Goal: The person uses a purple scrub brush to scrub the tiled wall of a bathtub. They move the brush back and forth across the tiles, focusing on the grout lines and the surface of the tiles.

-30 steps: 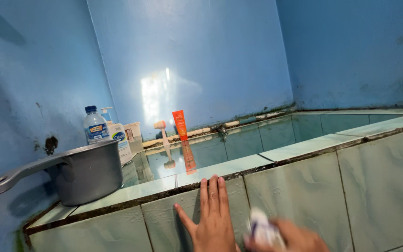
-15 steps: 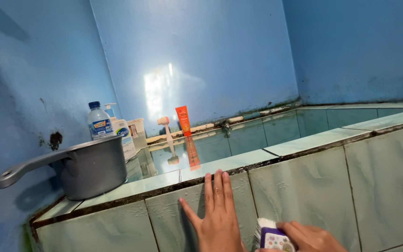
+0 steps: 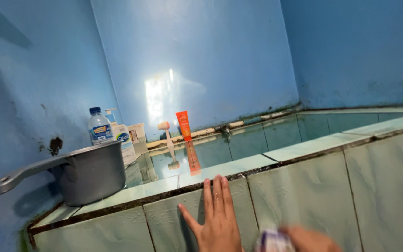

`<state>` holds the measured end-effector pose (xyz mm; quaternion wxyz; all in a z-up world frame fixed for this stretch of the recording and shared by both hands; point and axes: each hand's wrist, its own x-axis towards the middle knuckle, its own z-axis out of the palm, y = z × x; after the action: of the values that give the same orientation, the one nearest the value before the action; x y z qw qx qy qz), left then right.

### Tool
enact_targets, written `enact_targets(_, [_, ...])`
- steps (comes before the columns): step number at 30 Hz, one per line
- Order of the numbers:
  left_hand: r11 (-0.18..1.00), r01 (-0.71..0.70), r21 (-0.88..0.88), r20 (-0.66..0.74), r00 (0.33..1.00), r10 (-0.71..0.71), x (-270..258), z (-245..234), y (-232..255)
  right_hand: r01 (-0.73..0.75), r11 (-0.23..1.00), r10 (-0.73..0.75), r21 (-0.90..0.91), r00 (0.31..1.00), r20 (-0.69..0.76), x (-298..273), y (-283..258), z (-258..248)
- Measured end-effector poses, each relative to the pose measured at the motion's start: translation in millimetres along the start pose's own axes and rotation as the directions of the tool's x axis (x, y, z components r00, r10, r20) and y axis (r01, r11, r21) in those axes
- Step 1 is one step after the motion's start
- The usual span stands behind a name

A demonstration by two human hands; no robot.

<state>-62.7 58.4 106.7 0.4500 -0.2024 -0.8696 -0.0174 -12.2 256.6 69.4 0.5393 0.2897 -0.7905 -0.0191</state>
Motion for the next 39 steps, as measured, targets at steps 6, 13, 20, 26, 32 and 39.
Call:
enact_targets(6, [0.998, -0.032, 0.057, -0.174, 0.984, 0.041, -1.6, 20.5, -5.4, -0.158, 0.987, 0.160, 0.027, 0.986, -0.057, 11.5, 11.4, 7.1])
enact_targets(13, [1.000, -0.014, -0.001, 0.056, 0.998, 0.014, -2.5, -1.2, -7.4, 0.104, 0.994, -0.104, -0.019, 0.995, 0.002, 0.8, -9.8, 6.1])
enact_targets(20, [0.998, -0.005, -0.058, 0.110, 0.994, 0.012, -1.0, -26.9, -3.6, -0.076, 0.997, 0.079, 0.033, 0.992, -0.098, 18.3, 13.4, -4.5])
enact_targets(26, [0.998, -0.004, -0.063, 0.273, 0.962, 0.021, -3.6, -43.9, -3.3, 0.057, 0.998, -0.057, 0.014, 0.998, 0.026, -17.9, -7.7, 5.1])
enact_targets(32, [0.998, 0.026, -0.055, 0.297, 0.955, -0.009, -4.4, -42.3, 2.1, 0.047, 0.995, -0.049, 0.090, 0.998, 0.026, 7.8, 12.6, -17.5])
enact_targets(39, [0.999, 0.024, -0.043, 0.119, 0.993, -0.018, -1.1, -29.1, 2.3, -0.433, 0.896, 0.442, 0.093, 0.889, -0.116, -14.5, -5.8, 38.1])
